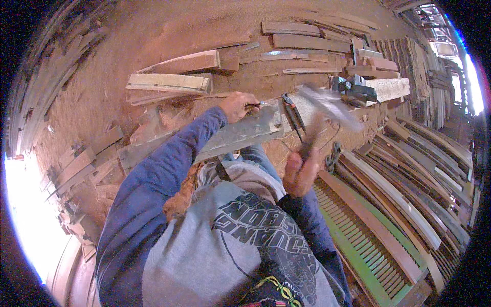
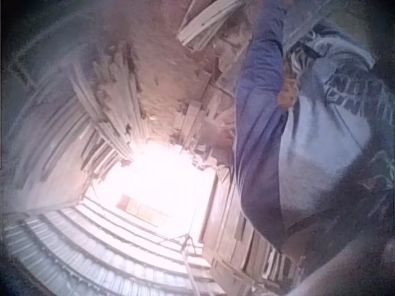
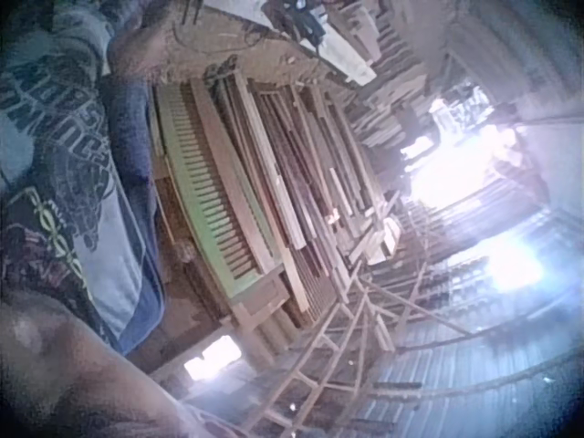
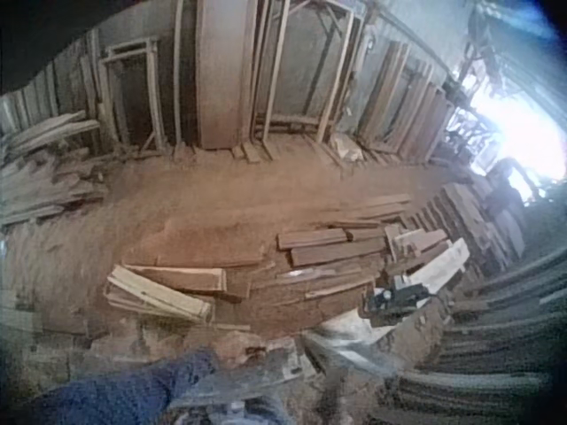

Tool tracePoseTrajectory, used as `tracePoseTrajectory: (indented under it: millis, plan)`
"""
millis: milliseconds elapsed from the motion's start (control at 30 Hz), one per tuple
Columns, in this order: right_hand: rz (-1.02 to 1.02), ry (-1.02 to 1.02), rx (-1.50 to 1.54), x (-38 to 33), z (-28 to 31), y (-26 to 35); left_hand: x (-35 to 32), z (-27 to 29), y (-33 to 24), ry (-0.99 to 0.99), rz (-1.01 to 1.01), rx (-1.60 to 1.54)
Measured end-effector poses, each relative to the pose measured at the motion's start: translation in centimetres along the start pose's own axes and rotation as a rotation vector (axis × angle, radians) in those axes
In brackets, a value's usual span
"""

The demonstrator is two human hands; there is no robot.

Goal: The person hammers nails into a wooden plank using a claw hammer. They repeatedly position nails and strike them, then flip the plank to continue hammering on the opposite side. The person handles multiple nails and the plank throughout the task.

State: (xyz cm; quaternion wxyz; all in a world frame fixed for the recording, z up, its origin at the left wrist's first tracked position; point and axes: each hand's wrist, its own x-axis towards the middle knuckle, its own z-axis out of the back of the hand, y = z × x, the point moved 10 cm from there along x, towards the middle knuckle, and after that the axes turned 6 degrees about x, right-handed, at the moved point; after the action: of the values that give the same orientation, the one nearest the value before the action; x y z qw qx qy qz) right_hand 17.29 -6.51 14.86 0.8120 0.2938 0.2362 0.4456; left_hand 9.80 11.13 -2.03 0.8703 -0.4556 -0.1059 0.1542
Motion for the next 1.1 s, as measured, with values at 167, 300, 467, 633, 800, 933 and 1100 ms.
tracePoseTrajectory:
  millis: [167, 300, 467, 633, 800, 933, 1100]
  plan:
    - [-0.100, 0.199, -0.119, 1.3, -3.1, -4.8, 0.1, 1.3, -0.8, 0.048, 0.164, -0.141]
    - [0.046, -0.128, 0.025, 3.2, -3.3, -6.9, -0.1, 1.3, -3.3, 0.129, 0.190, 0.355]
    - [-0.198, -0.137, 0.246, 7.1, -9.7, -13.0, 0.8, 2.3, -3.8, -0.093, 0.166, 0.395]
    - [-0.252, -0.156, 0.212, 8.0, -11.5, -13.8, 1.3, 2.4, 0.7, -0.046, 0.335, 0.315]
    - [-0.410, -0.062, 0.060, 8.0, -11.5, -14.3, 0.8, 1.8, 5.3, -0.067, 0.699, -0.291]
    - [-0.411, -0.044, 0.101, 8.4, -11.7, -14.2, -0.4, 3.2, 7.0, -0.112, 0.822, -0.196]
    - [-0.413, -0.037, 0.023, 8.4, -12.0, -14.6, 0.3, 3.4, 3.5, -0.120, 0.488, 0.027]
